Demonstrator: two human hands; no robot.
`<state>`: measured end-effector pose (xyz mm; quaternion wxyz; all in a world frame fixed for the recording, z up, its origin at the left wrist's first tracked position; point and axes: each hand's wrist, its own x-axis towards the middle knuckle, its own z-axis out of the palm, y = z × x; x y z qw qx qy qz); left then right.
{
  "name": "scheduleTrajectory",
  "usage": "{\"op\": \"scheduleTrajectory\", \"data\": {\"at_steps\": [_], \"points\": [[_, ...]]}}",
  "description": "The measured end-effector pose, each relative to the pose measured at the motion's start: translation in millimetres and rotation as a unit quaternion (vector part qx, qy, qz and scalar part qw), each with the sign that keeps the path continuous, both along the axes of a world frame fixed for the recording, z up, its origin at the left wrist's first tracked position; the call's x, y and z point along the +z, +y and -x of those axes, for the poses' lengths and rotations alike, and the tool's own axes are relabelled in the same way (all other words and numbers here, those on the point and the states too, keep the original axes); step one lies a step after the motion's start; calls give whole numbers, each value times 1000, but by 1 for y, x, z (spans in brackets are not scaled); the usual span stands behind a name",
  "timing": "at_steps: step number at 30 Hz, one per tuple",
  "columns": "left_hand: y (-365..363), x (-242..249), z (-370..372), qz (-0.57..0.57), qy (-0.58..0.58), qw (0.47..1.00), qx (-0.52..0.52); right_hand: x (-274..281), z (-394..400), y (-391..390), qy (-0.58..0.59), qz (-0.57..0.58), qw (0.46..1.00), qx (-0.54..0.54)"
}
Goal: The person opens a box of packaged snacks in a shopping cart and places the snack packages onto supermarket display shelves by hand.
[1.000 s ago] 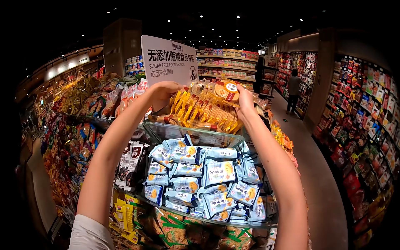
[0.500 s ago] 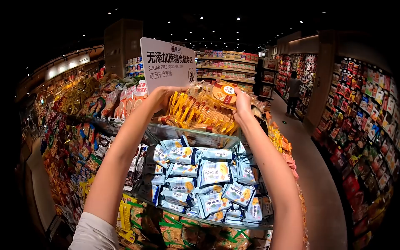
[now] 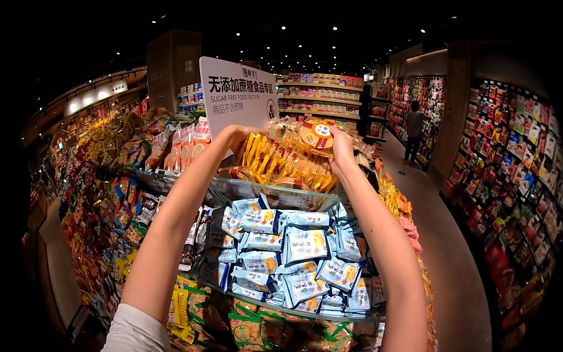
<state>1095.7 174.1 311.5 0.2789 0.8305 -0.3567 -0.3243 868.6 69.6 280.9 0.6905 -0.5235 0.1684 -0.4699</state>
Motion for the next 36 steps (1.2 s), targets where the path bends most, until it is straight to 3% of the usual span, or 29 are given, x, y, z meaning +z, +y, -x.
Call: {"op": "scheduleTrajectory", "data": {"at_steps": [3,5,7,9,11,14,17,19,20,24,27,32,35,36], "points": [[16,7,15,90,-4,994,-60,6,5,12,19,-2,1000,-9],[-1,2,-14,95,22,992,-82,-1,-1,-3,9,0,1000,1],[20,12,6,31,53,979,-195,1,1,3,12,1,1000,7],[20,7,-1,52,11,984,-169,3,3,10,53,-5,998,-41],[29,7,-1,64,67,960,-263,-1,0,2,77,10,996,-46],[23,5,-10,63,44,964,-253,-9,-7,-15,-31,13,999,17],[35,5,5,103,21,970,-221,-8,-4,-13,-17,8,1000,10],[34,2,-1,106,188,961,-173,-8,-2,-10,-14,10,1000,12],[26,-7,-10,124,137,976,-117,-7,-2,-9,-11,12,1000,12],[27,-8,0,82,80,986,-125,-6,-1,-6,-10,19,1000,12],[32,-5,3,139,16,987,-83,-8,-1,-8,-19,24,999,16],[37,-2,4,174,28,982,-67,-1,2,7,-4,24,1000,-16],[22,-6,-13,143,66,983,-98,-7,-1,-3,0,19,1000,-17],[19,-5,-12,114,66,989,-64,-5,-1,-1,-14,16,1000,-7]]}}
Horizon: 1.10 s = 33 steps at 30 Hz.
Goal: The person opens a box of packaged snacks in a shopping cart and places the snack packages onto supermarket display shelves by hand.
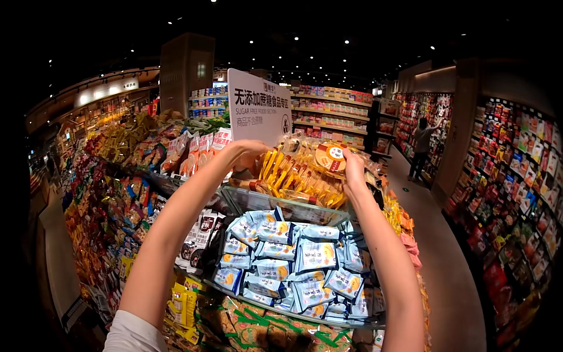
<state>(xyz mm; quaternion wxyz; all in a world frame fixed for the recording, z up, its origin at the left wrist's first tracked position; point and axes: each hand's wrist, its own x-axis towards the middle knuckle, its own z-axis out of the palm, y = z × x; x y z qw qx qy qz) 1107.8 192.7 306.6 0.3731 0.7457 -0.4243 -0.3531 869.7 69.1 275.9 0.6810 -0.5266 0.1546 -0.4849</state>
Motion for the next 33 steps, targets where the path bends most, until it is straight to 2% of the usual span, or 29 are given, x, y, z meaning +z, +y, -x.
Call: {"op": "scheduleTrajectory", "data": {"at_steps": [2,4,5,8,10,13,18,23,25,26,28,29,31,32,33], "points": [[-4,-1,2,-35,4,999,32,2,4,6,18,4,1000,-13],[9,10,25,-4,11,994,113,1,3,3,29,9,999,-16],[5,7,24,-6,11,994,112,-1,1,-2,29,7,999,-17],[-6,3,18,42,-73,981,174,2,0,-4,-8,-8,1000,0],[1,6,26,80,-45,980,177,5,2,-8,-12,-6,1000,3],[5,18,35,55,-35,979,196,10,8,-12,0,3,1000,-10],[11,33,39,53,-119,982,140,19,23,10,4,-9,1000,16],[8,32,41,64,-161,971,167,22,30,25,-10,32,995,90],[5,32,30,103,-397,894,182,23,31,28,-5,43,994,100],[3,33,26,102,-397,894,182,23,32,30,-1,57,993,101],[10,42,28,238,-357,860,277,25,33,32,-2,78,991,111],[12,49,22,272,-348,850,286,25,32,34,-3,78,991,113],[18,54,19,428,-209,840,261,27,31,38,-68,15,993,92],[16,52,20,471,-196,818,267,27,28,41,-104,-11,990,92],[20,53,32,470,-199,817,268,30,24,46,-105,-12,990,94]]}}
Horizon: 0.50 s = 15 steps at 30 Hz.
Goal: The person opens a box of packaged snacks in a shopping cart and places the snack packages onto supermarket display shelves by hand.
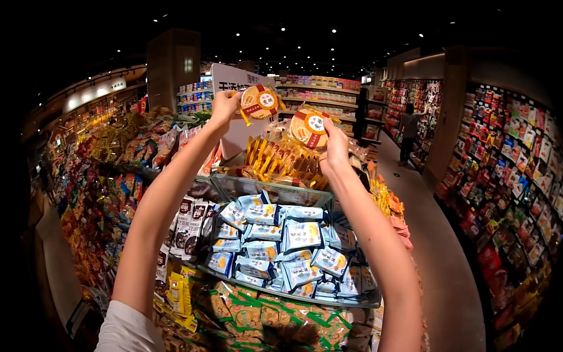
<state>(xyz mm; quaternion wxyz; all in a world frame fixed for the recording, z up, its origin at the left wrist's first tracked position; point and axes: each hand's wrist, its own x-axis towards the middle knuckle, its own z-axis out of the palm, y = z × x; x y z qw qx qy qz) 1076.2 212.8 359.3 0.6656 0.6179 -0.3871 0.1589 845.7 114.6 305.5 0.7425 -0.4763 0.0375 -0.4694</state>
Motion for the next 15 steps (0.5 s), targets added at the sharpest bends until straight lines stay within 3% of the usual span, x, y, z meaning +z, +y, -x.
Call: {"op": "scheduleTrajectory", "data": {"at_steps": [4,7,9,10,12,13,15], "points": [[22,-23,74,18,112,987,-112,9,-18,30,-79,-106,991,20],[18,-50,102,121,96,974,-164,3,-35,30,-92,-106,990,29],[13,-67,117,177,43,976,-118,0,-32,41,-72,-82,989,103],[29,-68,136,143,24,989,-39,-4,-33,30,-41,-67,990,121],[22,-78,149,248,55,967,-23,-5,-32,26,11,-28,994,106],[25,-77,152,236,144,954,-113,-7,-31,18,41,-12,993,111],[20,-78,149,250,176,945,-117,-10,-35,-6,37,2,992,123]]}}
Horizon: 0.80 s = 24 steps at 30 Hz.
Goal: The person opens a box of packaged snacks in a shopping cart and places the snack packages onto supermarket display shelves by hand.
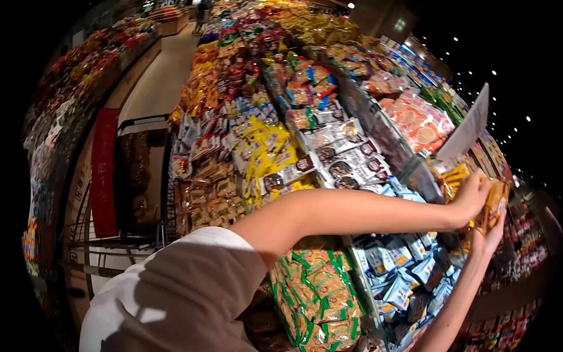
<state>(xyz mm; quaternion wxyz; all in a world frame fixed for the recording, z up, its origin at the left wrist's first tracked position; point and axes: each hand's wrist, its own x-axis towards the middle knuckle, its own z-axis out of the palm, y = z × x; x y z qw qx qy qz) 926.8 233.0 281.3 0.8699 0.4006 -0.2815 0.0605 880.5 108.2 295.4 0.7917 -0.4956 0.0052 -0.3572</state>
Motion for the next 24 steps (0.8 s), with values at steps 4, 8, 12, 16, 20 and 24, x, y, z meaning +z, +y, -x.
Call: {"op": "scheduleTrajectory", "data": {"at_steps": [4,8,12,16,20,24], "points": [[10,2,-4,-17,-5,996,-90,-1,0,-14,24,40,998,-39],[-5,-9,3,-34,-33,999,-23,-2,-1,-5,15,80,997,8],[4,5,-15,-63,-1,998,-12,3,9,-3,76,104,991,-35],[-11,10,-42,-103,19,994,17,4,9,-10,81,187,971,-129],[-4,16,-78,-66,-103,992,32,-1,18,-37,80,211,964,-140],[2,49,-101,-186,-218,950,124,3,19,-23,103,268,929,-234]]}}
